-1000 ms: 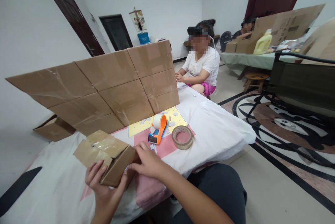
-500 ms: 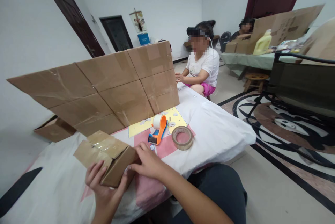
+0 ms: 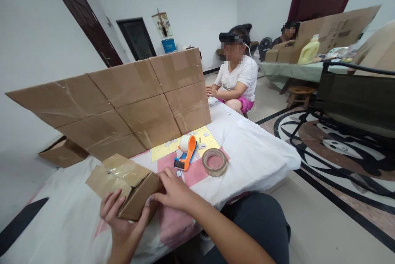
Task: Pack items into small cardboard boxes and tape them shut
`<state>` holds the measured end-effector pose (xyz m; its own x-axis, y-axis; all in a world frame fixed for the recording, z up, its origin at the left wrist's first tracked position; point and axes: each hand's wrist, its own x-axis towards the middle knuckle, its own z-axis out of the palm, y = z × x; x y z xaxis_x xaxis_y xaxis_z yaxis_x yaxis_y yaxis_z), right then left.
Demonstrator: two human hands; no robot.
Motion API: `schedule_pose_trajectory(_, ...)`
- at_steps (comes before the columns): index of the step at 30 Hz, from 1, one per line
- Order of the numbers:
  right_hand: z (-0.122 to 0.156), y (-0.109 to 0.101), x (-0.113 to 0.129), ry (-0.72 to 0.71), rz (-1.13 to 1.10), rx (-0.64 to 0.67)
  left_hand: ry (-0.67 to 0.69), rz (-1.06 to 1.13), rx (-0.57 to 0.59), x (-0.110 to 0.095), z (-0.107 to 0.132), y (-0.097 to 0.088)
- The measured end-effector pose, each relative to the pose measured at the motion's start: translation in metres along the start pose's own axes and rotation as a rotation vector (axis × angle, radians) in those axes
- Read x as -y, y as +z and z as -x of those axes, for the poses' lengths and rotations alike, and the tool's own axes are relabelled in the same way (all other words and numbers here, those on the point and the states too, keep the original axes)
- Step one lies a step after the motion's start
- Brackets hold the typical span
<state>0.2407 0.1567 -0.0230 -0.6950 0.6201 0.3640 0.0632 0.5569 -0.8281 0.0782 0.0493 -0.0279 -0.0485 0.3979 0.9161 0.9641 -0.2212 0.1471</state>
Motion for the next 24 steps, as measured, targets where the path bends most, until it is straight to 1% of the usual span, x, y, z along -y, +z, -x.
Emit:
schedule_pose_trajectory(10,0.0008,-0.0015,0.0015,-0.001,0.004,0.003,0.01,-0.003,-0.008,0.0018,0.001,0.0019)
schedule_pose_trajectory(18,0.0001,-0.002,0.0024,-0.007,0.007,0.003,0.001,0.003,-0.003,-0.0018,-0.0014,0.0008)
schedule_pose_trajectory(24,0.0,0.0006,-0.0015,-0.009,0.01,-0.003,0.0,0.0,0.014,-0.0032,-0.0006,0.0016)
